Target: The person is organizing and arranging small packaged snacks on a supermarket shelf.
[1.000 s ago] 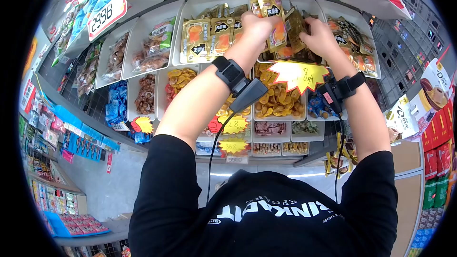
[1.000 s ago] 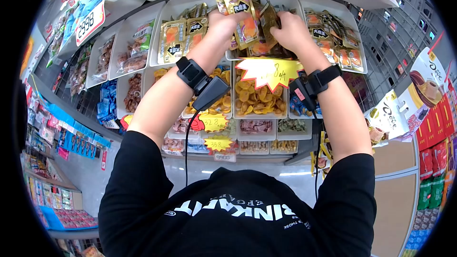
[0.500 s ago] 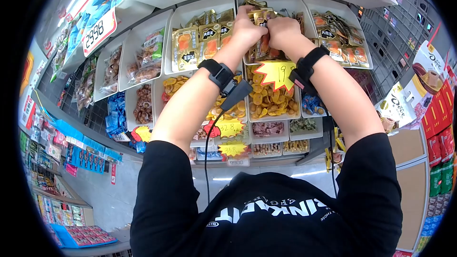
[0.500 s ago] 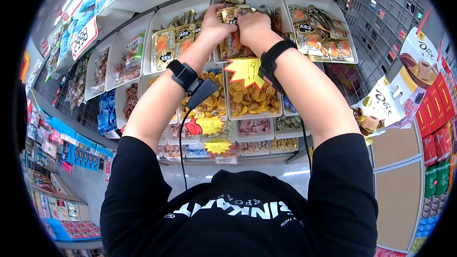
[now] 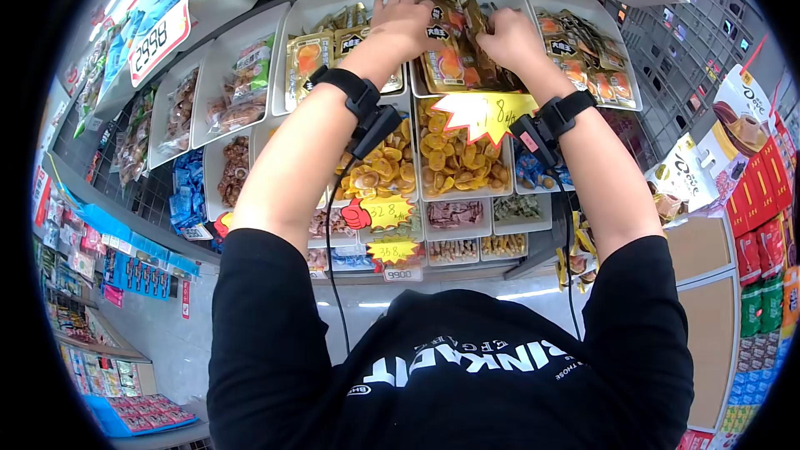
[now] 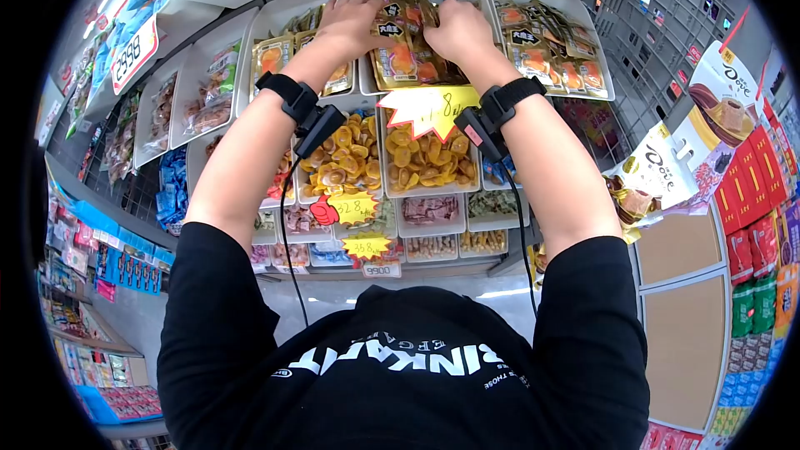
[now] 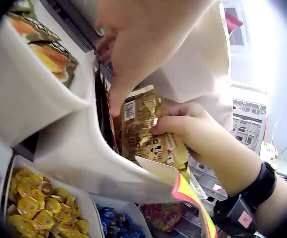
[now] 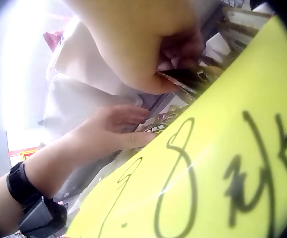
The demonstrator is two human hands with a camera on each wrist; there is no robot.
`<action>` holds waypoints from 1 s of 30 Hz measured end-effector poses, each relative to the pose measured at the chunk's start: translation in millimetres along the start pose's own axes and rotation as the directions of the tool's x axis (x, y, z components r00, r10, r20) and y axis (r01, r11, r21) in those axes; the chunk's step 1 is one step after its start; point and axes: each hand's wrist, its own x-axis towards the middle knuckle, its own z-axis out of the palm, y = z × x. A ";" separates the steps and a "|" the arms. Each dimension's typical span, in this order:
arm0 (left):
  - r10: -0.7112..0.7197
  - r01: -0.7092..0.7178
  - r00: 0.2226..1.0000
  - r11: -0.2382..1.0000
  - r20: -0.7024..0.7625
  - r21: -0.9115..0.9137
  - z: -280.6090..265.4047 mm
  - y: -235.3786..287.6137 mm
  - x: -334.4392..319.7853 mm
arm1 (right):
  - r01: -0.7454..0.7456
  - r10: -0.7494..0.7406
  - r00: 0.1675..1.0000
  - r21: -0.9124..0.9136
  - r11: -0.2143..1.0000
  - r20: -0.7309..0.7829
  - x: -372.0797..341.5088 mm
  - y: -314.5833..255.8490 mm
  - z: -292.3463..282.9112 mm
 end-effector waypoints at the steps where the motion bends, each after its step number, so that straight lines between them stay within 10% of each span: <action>1: -0.001 0.001 1.000 1.000 0.002 -0.009 1.8 -0.7 -0.9 | -0.001 0.001 1.000 -0.006 1.000 0.007 -2.5 1.1 -2.6; 14: 0.103 -0.102 0.994 0.994 0.022 -0.048 15.0 -14.5 -1.1 | 0.326 -0.273 0.927 0.193 0.925 -0.257 -27.8 10.9 -30.6; 21: -0.023 -0.144 0.925 0.901 -0.378 -0.408 20.3 -16.7 -23.1 | 0.407 -0.292 0.882 0.283 0.869 -0.371 -30.0 13.1 -34.6; 25: -0.308 -0.056 0.861 0.736 -0.406 -0.675 15.5 -12.9 -32.1 | 0.477 -0.349 0.835 0.246 0.844 -0.425 -26.8 12.5 -32.9; 27: -0.444 -0.042 0.859 0.435 -0.254 -0.900 11.5 -16.1 -35.1 | 0.550 -0.404 0.761 0.174 0.817 -0.508 -27.6 10.8 -35.6; 30: -0.386 -0.017 0.918 0.199 -0.094 -0.980 8.9 -18.0 -32.9 | 0.625 -0.516 0.663 0.022 0.780 -0.543 -25.2 11.9 -39.3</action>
